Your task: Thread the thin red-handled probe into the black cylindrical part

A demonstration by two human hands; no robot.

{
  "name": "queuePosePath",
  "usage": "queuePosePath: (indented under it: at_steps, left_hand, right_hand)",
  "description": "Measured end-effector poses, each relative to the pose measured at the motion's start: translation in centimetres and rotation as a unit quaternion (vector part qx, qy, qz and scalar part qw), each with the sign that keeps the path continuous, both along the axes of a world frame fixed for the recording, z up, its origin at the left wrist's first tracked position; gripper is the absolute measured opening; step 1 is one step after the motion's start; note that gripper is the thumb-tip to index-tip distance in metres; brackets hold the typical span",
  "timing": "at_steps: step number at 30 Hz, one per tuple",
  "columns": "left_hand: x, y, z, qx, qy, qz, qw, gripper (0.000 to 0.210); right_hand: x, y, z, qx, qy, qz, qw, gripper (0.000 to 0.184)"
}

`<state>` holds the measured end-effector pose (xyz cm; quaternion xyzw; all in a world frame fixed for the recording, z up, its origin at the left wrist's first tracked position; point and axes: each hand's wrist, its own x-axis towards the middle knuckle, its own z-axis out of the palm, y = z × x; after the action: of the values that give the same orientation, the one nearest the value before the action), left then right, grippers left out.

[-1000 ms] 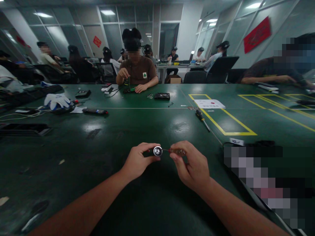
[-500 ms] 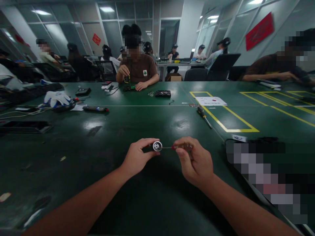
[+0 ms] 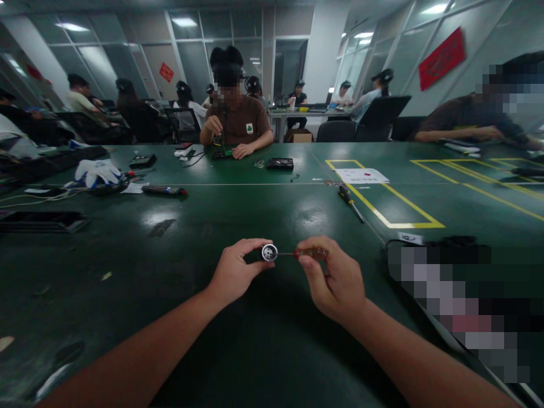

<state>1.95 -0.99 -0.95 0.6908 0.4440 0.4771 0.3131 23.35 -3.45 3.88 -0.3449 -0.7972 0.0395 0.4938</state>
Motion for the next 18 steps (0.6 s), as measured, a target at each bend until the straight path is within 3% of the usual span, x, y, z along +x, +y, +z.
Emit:
queuePosePath:
  at_steps: [9,18]
  left_hand:
    - [0.09,0.01,0.07,0.005,0.016,0.002,1.0,0.04]
    - [0.21,-0.37,0.89,0.02,0.02,-0.004,1.0,0.04]
  right_hand:
    - [-0.15,0.38,0.13,0.01,-0.028,0.016,0.999,0.011]
    - [-0.14,0.01,-0.3,-0.001,0.009,0.0,1.0,0.011]
